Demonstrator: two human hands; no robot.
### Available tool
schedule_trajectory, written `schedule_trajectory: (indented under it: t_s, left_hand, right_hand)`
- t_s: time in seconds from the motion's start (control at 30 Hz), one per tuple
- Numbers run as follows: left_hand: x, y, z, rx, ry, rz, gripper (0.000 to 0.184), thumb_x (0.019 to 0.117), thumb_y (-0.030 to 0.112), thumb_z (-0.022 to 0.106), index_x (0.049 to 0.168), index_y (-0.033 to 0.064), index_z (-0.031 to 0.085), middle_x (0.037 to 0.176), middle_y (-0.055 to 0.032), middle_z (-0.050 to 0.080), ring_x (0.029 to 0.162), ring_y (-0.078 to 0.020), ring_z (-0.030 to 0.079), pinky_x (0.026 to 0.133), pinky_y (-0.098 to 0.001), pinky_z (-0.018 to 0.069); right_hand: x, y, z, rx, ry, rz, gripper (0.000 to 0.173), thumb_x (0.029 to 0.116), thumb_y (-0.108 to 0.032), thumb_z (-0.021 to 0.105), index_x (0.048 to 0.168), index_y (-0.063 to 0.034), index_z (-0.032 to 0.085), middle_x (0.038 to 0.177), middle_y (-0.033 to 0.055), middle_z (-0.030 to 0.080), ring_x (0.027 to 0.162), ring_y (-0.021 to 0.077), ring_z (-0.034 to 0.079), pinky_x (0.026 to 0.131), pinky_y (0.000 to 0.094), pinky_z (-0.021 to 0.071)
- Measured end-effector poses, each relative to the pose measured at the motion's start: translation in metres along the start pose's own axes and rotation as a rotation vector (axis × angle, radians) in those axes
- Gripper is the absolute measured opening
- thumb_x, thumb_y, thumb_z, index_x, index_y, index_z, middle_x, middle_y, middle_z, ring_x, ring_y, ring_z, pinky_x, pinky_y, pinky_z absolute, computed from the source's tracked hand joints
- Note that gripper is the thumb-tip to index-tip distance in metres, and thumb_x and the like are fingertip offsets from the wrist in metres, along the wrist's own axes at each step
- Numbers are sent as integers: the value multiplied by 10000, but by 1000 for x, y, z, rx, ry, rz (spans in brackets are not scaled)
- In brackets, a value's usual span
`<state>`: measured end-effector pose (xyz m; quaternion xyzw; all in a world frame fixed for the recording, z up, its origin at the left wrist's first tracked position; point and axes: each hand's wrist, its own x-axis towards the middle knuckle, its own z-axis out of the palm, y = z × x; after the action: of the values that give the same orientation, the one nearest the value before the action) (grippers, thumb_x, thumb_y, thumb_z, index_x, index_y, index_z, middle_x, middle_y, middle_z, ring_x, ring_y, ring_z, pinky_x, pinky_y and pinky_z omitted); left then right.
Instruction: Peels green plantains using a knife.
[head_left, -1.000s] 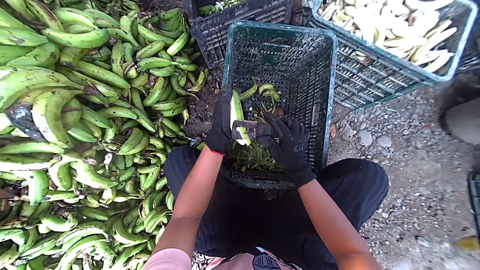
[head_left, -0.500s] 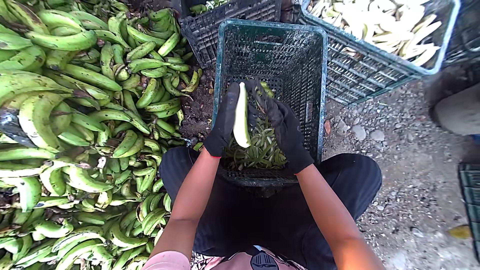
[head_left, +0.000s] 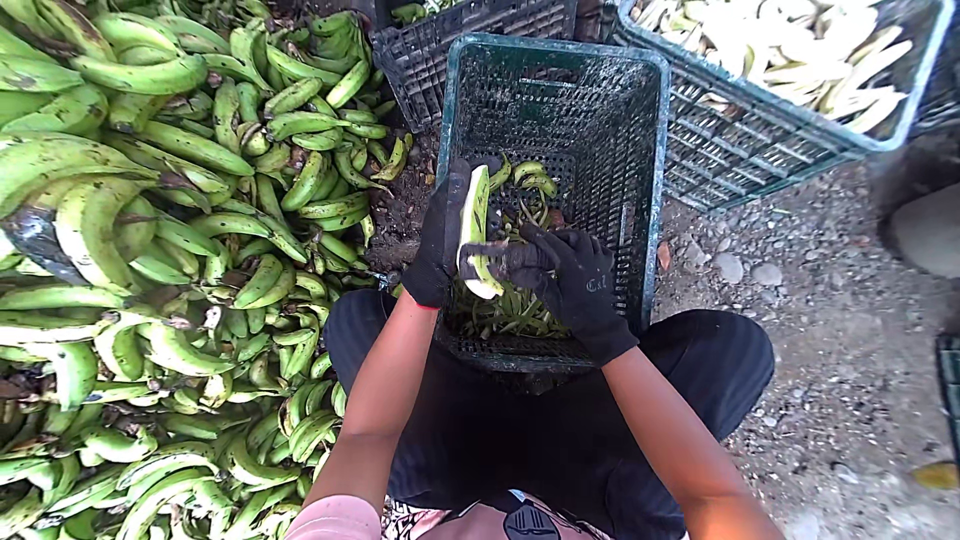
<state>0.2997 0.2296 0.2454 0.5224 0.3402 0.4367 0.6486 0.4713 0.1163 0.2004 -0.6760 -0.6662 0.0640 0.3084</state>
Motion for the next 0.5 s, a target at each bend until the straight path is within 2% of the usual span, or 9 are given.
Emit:
schedule_trajectory:
  t_s: [0.07,0.13,0.2,0.27,0.33,0.37,0.43,0.47,0.5]
  left_hand:
    - [-2,-5,3,209,-27,132,538,1109,299,173,1385,-10,516,1166,-67,648,982,-51,626,885,-235,535]
    - [-3,-10,12,290,6,153,532,1106,269,170,1365,-25,529,1222,-98,625,1069,-74,603,946,-259,511]
    - [-9,-5,18,377,43,144,508,1117,249,201,1385,-24,535,1270,-109,610,1137,-55,576,1021,-243,464]
    - [-12,0,17,358,13,113,491,1118,259,228,1424,-11,500,1254,-80,610,1093,-31,585,978,-218,488]
    - [-14,-6,21,281,-63,61,498,1097,326,251,1413,20,484,1025,-49,650,800,-91,648,711,-285,585]
    - [-17,-11,23,266,-116,45,505,1088,350,282,1412,21,487,982,-61,665,752,-125,656,678,-328,595]
    - [-16,-13,25,265,-172,24,522,1098,368,274,1470,49,453,1007,-70,678,768,-141,663,703,-345,600]
    - [-10,-9,24,294,-162,44,537,1091,375,234,1476,55,431,1006,-54,681,769,-117,664,698,-319,600]
    - [-7,-4,20,342,-123,53,554,1093,370,199,1481,56,440,1070,-61,680,850,-104,663,769,-312,587]
  right_hand:
    - [10,-6,3,120,-82,210,632,989,-651,430,1407,-223,636,1242,232,647,1133,447,609,864,685,452]
    - [25,-9,5,343,-183,411,583,1044,-566,373,1411,-182,612,1265,148,660,1154,313,630,928,605,489]
    - [32,-6,11,593,-204,466,524,1065,-499,386,1326,-116,630,1117,86,682,988,182,658,872,453,541]
    - [35,-7,7,678,-201,466,496,1067,-469,401,1292,-94,635,1061,65,678,939,143,651,850,409,541]
    - [37,-7,5,682,-176,507,480,1083,-425,382,1298,-71,625,1087,103,686,960,184,665,862,456,536]
    - [38,-3,11,697,-138,521,480,1090,-422,363,1276,-64,622,1068,100,687,936,172,674,845,435,564]
    - [42,0,15,746,-49,518,495,1087,-454,365,1265,-72,624,1047,66,673,929,121,649,846,378,554]
    - [41,1,12,756,-21,481,523,1073,-471,383,1311,-70,621,1117,69,688,992,106,659,897,367,559]
    - [38,2,8,735,-14,424,554,1058,-492,392,1340,-68,609,1172,72,685,1055,100,652,946,366,544]
